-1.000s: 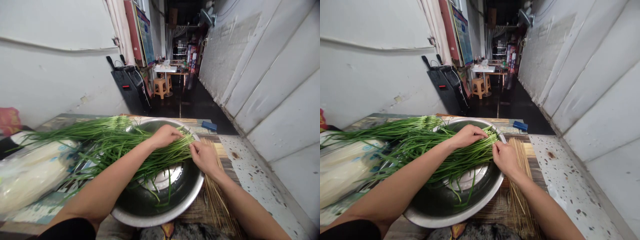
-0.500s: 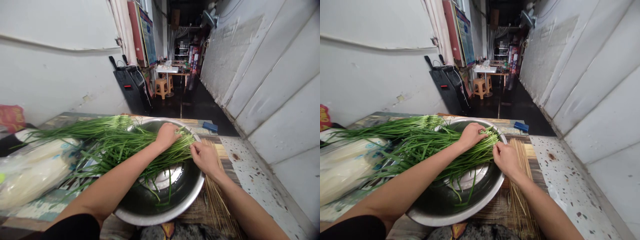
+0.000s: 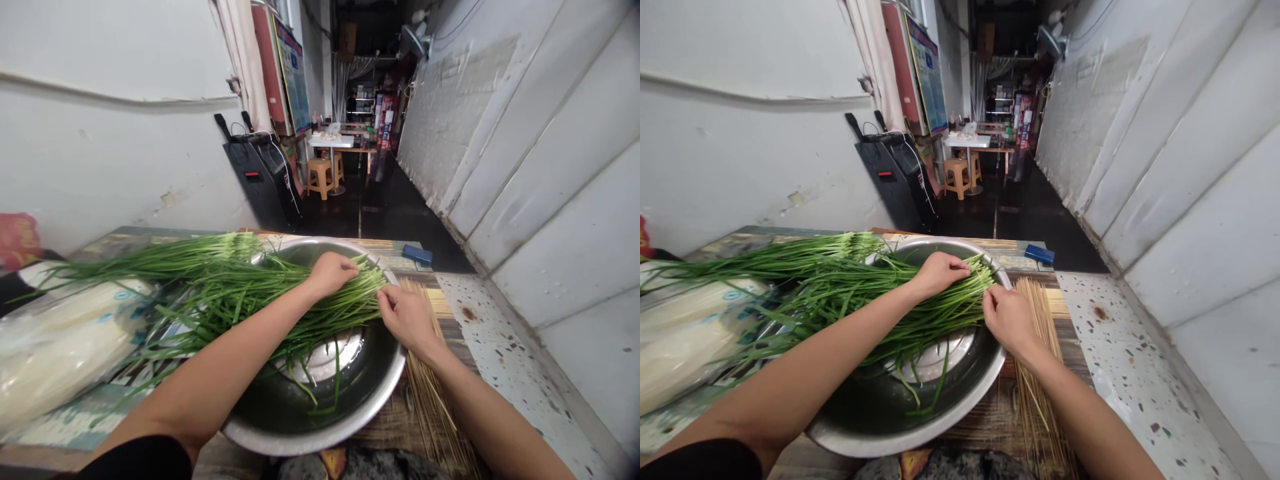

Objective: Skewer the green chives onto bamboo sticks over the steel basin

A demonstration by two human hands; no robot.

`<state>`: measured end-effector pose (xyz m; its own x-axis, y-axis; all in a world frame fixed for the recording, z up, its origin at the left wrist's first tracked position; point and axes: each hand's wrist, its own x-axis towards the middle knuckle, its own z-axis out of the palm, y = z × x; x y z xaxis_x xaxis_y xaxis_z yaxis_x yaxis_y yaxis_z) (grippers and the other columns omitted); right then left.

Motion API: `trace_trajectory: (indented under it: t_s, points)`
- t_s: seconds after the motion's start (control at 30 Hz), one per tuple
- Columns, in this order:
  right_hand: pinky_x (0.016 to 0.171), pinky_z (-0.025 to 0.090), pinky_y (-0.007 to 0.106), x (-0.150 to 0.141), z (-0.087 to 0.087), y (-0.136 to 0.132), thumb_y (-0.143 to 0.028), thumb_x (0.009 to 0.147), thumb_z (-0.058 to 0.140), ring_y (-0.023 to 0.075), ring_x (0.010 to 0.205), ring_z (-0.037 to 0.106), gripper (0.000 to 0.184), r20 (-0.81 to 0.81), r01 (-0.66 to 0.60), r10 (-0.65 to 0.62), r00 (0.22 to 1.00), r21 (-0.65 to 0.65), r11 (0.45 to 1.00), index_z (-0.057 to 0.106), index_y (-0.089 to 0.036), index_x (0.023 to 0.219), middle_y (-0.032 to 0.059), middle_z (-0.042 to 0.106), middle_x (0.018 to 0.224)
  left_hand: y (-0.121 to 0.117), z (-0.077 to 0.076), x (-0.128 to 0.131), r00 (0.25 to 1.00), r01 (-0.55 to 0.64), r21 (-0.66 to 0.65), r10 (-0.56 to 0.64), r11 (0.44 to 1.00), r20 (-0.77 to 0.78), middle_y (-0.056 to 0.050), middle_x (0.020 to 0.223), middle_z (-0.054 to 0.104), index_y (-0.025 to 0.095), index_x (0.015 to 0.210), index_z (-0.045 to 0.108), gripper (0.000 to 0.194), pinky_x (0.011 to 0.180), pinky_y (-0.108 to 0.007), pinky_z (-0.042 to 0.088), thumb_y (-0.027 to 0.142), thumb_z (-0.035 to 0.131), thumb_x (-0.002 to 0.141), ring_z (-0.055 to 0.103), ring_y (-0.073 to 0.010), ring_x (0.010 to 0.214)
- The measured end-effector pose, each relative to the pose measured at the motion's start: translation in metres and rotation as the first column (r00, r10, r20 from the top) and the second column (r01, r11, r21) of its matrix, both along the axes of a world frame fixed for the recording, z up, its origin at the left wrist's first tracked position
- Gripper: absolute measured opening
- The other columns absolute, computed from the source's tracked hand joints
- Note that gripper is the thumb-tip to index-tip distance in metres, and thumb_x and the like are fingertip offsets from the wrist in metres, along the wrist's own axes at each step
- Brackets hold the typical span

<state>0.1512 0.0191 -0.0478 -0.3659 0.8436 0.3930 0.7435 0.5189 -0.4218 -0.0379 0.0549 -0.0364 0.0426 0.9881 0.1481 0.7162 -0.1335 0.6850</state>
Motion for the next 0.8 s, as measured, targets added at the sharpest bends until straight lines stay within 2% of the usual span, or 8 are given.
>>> trace_trajectory:
  t_s: [0.1,0.2,0.8]
  points:
    - [0.049,0.02,0.024,0.0001,0.0006,0.0006,-0.028,0.085,0.04,0.0097,0.044,0.035,0.032,0.004,0.005,-0.005,1.0,-0.012,1.0,0.043,-0.019,0.055,-0.0021,0.043,0.046,-0.0035,0.0018,-0.0004,0.989,-0.003,-0.023,0.006,1.0,0.149,-0.004,0.084,0.074,0.015,0.082,0.075,0.019,0.078,-0.026,0.048,0.025,0.064,0.071,0.066,-0.018,0.081]
    - [0.049,0.021,0.024,0.0,0.0016,0.0013,-0.027,0.085,0.04,0.0097,0.044,0.037,0.032,-0.006,-0.002,0.002,1.0,-0.016,1.0,0.042,-0.019,0.054,-0.0021,0.044,0.047,-0.0051,0.0024,0.0008,0.978,0.005,-0.022,-0.001,1.0,0.207,-0.005,0.087,0.073,0.014,0.083,0.075,0.02,0.081,-0.028,0.049,0.025,0.065,0.07,0.067,-0.0182,0.083]
    - [0.049,0.022,0.024,0.0005,-0.0003,0.0016,-0.027,0.086,0.04,0.0103,0.045,0.038,0.033,-0.012,-0.015,0.015,1.0,0.006,1.0,0.044,-0.019,0.054,-0.0018,0.045,0.047,-0.0048,0.0025,0.0051,0.979,0.009,0.043,-0.017,0.999,0.202,-0.004,0.087,0.074,0.016,0.084,0.074,0.017,0.082,-0.027,0.049,0.024,0.067,0.07,0.067,-0.0178,0.083]
